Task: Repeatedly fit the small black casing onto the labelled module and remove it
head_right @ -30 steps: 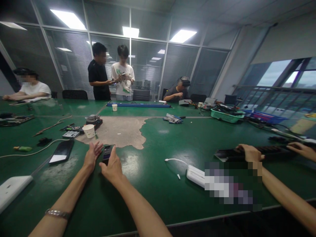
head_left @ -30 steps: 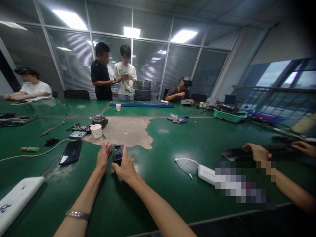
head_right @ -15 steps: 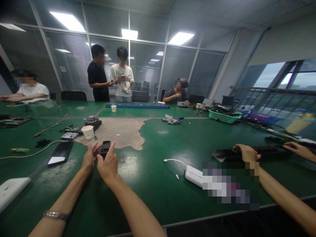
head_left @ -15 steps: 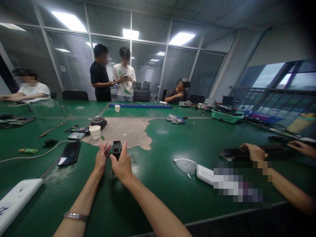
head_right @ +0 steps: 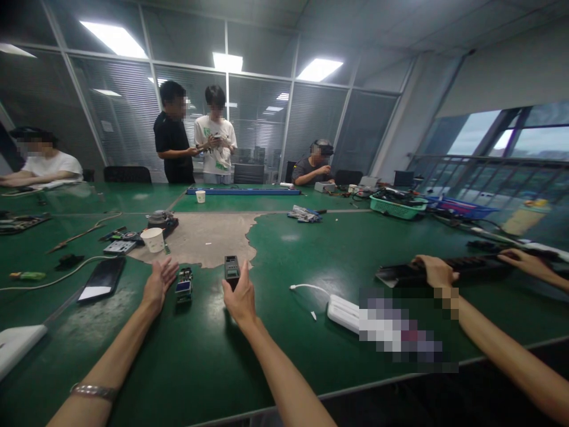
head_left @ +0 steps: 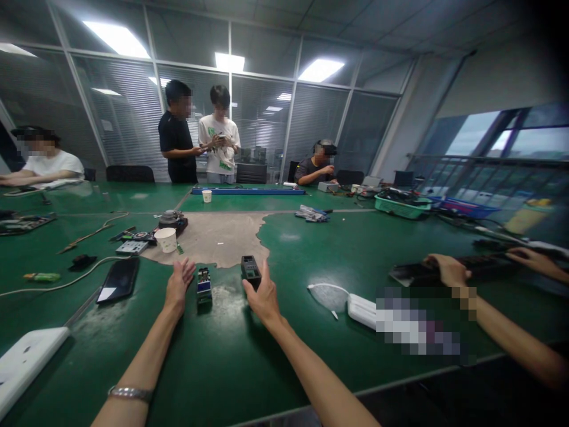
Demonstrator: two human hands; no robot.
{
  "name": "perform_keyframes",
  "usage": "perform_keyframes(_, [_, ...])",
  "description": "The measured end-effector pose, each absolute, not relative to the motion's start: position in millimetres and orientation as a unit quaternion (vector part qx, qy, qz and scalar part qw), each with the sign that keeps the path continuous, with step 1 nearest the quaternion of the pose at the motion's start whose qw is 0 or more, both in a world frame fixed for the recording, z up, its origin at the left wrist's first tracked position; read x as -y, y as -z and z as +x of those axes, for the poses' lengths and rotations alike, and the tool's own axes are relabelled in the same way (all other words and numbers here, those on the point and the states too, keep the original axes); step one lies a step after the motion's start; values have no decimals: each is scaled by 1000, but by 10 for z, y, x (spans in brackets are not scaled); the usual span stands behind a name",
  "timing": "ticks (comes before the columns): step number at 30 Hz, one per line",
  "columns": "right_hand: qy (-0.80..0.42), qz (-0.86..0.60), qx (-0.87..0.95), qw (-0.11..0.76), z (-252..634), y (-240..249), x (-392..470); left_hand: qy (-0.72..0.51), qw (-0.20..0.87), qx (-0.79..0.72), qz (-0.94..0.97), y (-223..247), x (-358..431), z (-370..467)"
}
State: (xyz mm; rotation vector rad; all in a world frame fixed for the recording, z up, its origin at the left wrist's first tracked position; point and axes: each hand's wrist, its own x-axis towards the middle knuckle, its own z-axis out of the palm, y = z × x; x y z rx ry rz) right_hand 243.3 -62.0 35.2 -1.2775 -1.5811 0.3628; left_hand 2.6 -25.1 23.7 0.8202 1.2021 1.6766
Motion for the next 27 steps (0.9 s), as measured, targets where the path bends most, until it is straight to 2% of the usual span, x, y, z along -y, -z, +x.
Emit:
perform_keyframes(14, [-151, -541, 671, 484, 2509, -132, 660, -680, 446, -481, 327, -208, 232, 5])
perform_keyframes(27, [-221, -472, 683, 511, 1791, -619, 671, -681, 442, -481, 332, -220, 254, 20])
